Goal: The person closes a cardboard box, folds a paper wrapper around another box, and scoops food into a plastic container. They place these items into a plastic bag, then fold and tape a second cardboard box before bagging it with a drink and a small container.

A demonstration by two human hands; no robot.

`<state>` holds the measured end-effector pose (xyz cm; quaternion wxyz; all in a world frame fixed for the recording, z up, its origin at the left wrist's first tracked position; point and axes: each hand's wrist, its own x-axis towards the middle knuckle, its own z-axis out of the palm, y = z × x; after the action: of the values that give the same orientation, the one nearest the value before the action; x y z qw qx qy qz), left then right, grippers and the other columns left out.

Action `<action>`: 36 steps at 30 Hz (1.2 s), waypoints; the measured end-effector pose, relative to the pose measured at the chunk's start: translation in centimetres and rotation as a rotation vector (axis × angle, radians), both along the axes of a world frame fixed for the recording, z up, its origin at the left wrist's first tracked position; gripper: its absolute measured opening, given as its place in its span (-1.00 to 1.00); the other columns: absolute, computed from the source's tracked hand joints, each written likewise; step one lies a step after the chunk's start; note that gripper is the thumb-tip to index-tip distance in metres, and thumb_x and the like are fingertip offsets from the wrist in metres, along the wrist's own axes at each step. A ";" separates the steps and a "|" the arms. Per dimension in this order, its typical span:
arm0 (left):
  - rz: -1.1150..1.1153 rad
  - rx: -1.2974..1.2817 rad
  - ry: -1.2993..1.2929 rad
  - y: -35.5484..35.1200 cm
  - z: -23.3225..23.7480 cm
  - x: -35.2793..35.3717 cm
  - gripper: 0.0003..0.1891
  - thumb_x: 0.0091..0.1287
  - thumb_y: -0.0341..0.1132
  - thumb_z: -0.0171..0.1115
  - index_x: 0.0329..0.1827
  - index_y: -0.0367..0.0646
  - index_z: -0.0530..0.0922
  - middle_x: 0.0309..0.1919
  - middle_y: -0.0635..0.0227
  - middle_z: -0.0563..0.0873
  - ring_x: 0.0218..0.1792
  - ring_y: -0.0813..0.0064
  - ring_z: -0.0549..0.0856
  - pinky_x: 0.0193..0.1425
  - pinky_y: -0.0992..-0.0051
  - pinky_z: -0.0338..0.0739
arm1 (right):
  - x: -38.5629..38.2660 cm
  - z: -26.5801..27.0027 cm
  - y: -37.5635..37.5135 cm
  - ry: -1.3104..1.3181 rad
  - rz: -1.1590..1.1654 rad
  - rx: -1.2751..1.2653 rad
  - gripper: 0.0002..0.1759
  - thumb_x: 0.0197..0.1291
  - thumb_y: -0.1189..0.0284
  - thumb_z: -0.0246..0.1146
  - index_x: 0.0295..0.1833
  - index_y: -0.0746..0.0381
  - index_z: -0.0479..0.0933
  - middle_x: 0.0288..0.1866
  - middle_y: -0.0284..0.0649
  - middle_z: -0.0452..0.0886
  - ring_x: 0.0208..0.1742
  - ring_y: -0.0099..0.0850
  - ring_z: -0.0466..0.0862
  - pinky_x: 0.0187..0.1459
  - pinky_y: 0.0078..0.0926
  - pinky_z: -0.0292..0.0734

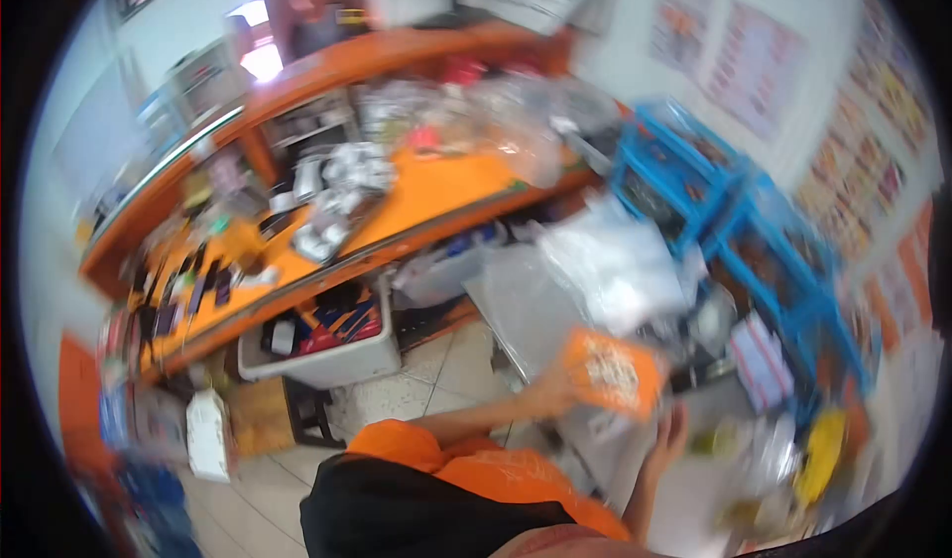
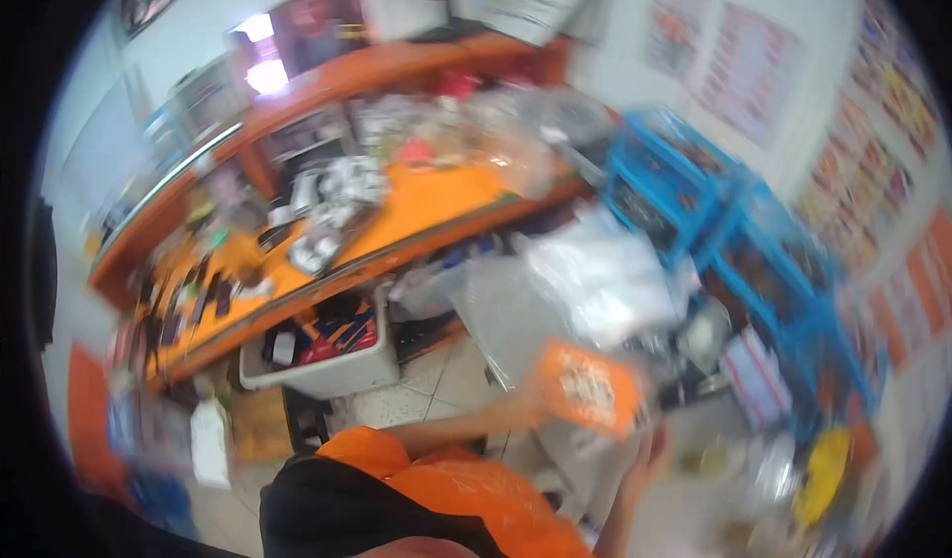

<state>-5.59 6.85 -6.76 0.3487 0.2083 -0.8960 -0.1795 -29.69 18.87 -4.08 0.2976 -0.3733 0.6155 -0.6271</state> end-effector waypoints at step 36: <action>0.050 0.093 -0.174 -4.0 0.7 5.4 -0.38 0.32 -0.43 0.15 0.49 0.02 0.31 0.50 0.05 0.21 0.53 -0.06 0.14 0.49 -0.10 0.05 | 14.7 -0.8 -8.3 -0.069 -0.046 0.153 -0.54 0.19 0.40 0.38 0.22 0.18 0.56 -0.56 -0.41 0.58 -0.53 -0.60 0.50 -0.42 -0.57 0.42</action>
<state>-0.21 2.84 -6.06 0.2638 0.2612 -0.9082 -0.1933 -15.00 10.54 -4.87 0.3317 -0.3134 0.6595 -0.5974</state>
